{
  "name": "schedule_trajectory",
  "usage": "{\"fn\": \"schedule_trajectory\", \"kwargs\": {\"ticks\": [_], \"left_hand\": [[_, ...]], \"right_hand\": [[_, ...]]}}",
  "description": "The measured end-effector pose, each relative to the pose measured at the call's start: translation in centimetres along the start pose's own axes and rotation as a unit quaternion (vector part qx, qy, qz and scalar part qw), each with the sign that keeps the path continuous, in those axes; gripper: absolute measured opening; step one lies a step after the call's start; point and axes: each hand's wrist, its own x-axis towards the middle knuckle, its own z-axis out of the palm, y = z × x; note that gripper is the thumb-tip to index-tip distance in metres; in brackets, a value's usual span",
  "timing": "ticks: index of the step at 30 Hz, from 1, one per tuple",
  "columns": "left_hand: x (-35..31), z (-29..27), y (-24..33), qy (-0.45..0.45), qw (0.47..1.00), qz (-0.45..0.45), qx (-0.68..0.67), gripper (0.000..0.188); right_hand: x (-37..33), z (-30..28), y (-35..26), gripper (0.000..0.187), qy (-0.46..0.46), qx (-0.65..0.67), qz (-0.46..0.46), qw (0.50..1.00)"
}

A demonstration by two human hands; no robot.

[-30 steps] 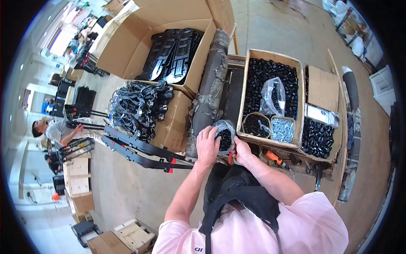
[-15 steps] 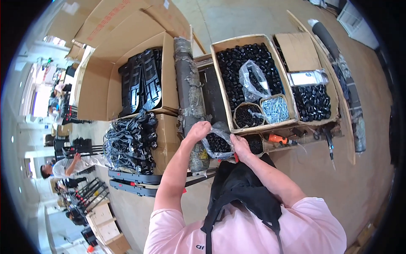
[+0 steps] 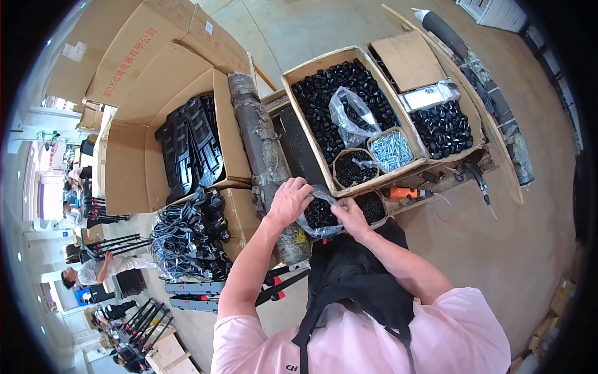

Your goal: Assembling plastic product components using an electric screwdriver and organizing small parts into plastic bags.

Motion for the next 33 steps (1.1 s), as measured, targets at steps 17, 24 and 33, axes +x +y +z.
{"fn": "schedule_trajectory", "kwargs": {"ticks": [17,24,33], "left_hand": [[2.2,6.0,-2.9,0.026,0.975,-0.213,-0.059,0.036],[-3.8,2.2,5.3,0.301,0.854,-0.390,-0.166,0.025],[-9.0,11.0,13.5,0.227,0.570,-0.651,-0.447,0.056]], "right_hand": [[1.4,1.3,-1.1,0.036,0.047,-0.158,-0.021,0.986],[-0.5,-1.6,-5.5,0.037,-0.004,-0.354,-0.023,0.935],[3.6,4.1,-15.8,0.031,-0.211,-0.490,-0.453,0.714]]}}
